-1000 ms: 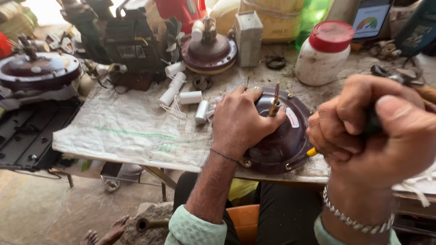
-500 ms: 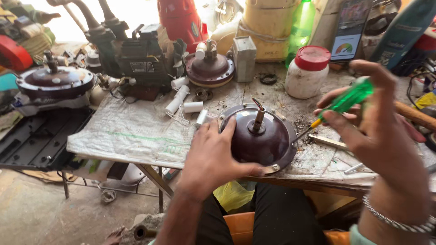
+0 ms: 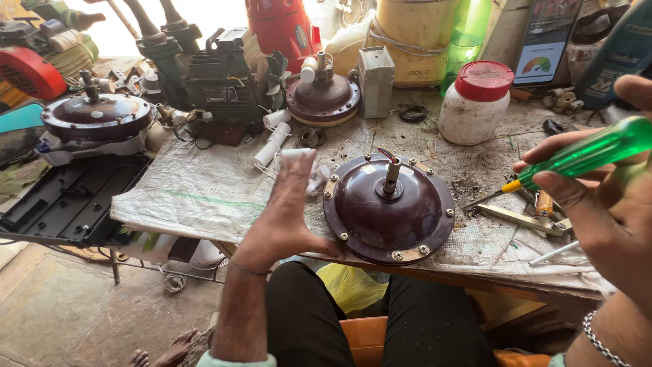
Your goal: The person uses a yellow-handled screwdriver to tighten screws on a maroon circular electrical component, then switches to a green-handled screwdriver to continue tightening. The person rotates the component to access different screws and later adjusts wires at the central terminal.
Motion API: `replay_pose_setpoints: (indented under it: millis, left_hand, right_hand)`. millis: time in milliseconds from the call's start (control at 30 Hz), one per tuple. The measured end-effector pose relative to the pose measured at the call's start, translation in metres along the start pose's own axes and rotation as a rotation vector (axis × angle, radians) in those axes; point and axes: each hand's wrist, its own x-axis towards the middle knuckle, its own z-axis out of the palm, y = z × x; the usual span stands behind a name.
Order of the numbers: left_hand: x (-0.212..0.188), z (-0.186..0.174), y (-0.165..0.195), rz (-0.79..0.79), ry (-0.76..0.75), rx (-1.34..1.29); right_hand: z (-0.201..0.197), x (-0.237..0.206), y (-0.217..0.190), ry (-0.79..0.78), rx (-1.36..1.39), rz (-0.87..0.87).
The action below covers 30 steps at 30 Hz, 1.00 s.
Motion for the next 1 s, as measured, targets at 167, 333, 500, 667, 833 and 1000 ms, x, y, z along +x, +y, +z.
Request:
replay_pose_setpoints:
  millis: [167,333,500,667,833,1000]
  left_hand:
    - [-0.029,0.004,0.016,0.097,0.127,-0.010]
    - [-0.038,0.014,0.034,0.146,0.196,-0.058]
    - [-0.032,0.043,0.057,0.234,0.295,-0.046]
    - [-0.019,0.087,0.082,0.206,0.362,-0.129]
    - [-0.015,0.098,0.087,0.127,0.375,-0.156]
    - [-0.018,0.092,0.082,0.130,0.352,-0.241]
  right_hand:
    - [-0.001,-0.003,-0.002,-0.059,0.013,0.197]
    - [0.003,-0.004,-0.015,-0.051,0.018,0.205]
    - [0.013,-0.005,-0.034,-0.060,0.147,0.160]
    - [0.030,-0.005,-0.045,-0.051,0.315,0.002]
    - [0.041,-0.005,-0.051,-0.134,0.249,0.010]
    - [0.044,-0.003,-0.052,-0.146,0.249,0.004]
